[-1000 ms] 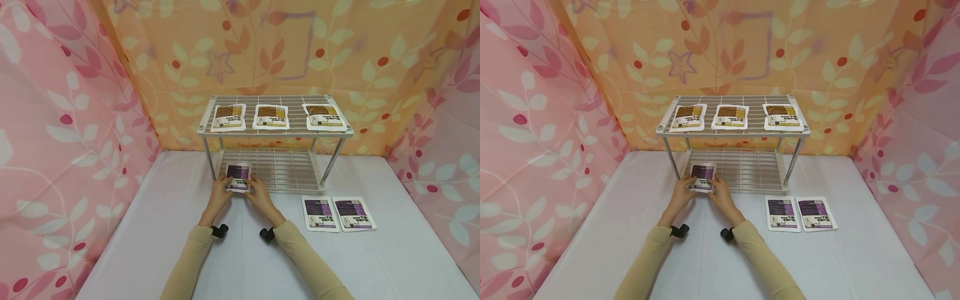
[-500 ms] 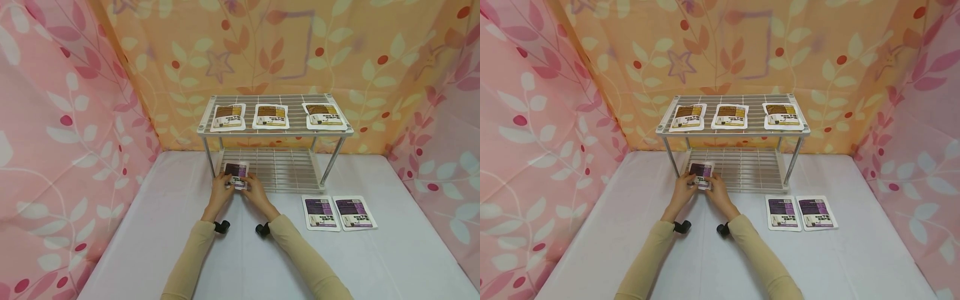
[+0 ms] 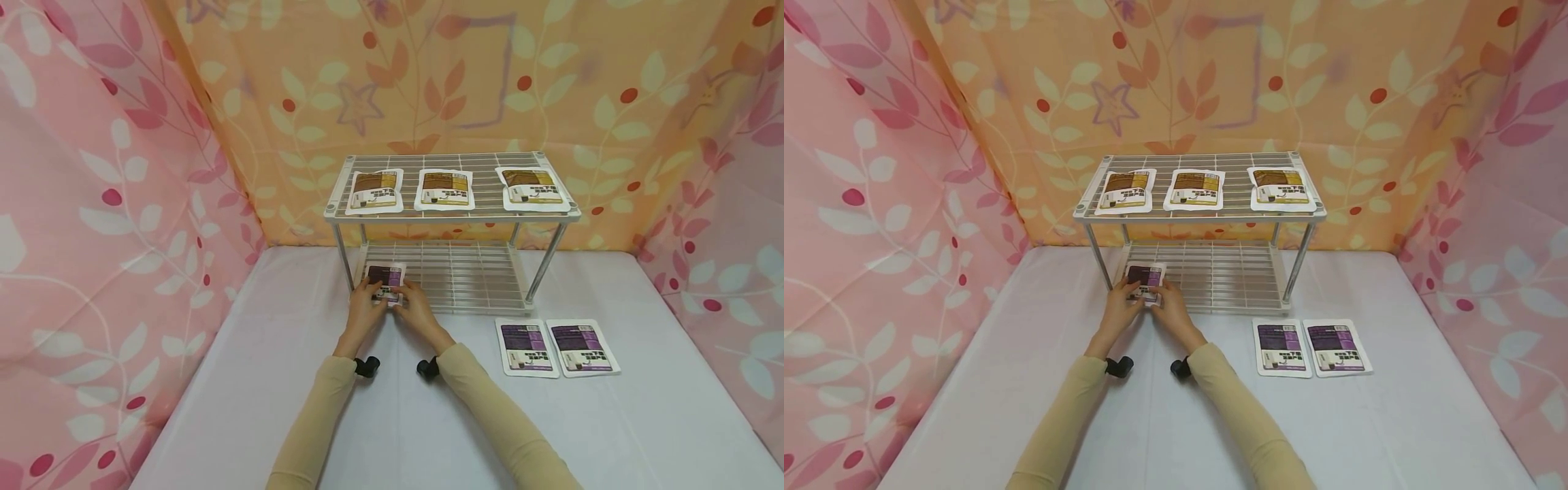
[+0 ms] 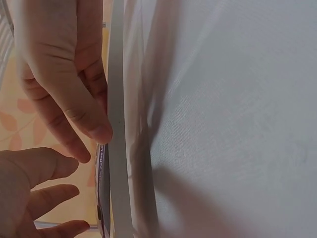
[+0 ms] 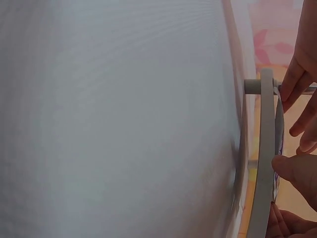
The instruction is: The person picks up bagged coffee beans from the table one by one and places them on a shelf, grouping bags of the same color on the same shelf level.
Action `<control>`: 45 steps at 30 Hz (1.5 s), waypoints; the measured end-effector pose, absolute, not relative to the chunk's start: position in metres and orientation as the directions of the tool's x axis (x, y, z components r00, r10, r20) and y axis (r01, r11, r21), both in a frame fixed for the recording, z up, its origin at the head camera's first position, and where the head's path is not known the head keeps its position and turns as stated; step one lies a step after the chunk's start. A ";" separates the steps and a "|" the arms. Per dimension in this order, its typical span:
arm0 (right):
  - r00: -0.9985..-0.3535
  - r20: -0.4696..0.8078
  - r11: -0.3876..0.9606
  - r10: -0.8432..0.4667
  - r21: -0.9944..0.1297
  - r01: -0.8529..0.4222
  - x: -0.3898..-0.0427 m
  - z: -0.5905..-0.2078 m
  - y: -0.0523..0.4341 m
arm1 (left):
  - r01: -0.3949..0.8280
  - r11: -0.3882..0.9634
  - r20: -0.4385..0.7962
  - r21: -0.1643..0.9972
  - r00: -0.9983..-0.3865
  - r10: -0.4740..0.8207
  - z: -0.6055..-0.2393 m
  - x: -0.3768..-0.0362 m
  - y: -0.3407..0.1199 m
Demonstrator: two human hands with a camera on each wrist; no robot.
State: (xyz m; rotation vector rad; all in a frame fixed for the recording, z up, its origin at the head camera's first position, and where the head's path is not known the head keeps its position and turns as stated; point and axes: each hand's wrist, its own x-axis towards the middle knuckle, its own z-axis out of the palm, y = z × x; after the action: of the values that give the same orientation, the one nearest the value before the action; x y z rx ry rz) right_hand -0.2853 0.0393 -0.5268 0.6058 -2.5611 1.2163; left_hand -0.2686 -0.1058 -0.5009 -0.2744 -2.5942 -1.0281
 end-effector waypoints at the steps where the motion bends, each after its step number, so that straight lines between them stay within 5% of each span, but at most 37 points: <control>1: -0.884 0.385 0.573 -0.265 -0.675 -0.465 -0.286 -0.527 0.039 | 0.293 0.728 0.374 0.620 -0.926 0.054 -0.501 -0.269 -0.105; 12: -0.869 0.401 0.544 -0.290 -0.679 -0.494 -0.288 -0.526 0.042 | 0.206 0.795 0.280 0.570 -0.959 0.048 -0.504 -0.271 -0.099; 31: -0.852 0.461 0.493 -0.248 -0.697 -0.520 -0.279 -0.515 0.068 | 0.352 0.755 0.428 0.553 -0.898 0.106 -0.505 -0.260 -0.079; 45: -0.898 0.426 0.387 -0.113 -0.813 -0.434 -0.254 -0.490 0.082 | 0.429 0.662 0.448 0.615 -0.881 0.155 -0.507 -0.243 -0.052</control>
State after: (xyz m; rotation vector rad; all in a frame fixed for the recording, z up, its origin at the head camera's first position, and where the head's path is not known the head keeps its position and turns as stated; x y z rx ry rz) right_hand -0.2540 0.0816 -0.4904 0.4793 -2.3488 1.5143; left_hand -0.2428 -0.0523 -0.5070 -0.4609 -2.5224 -1.0648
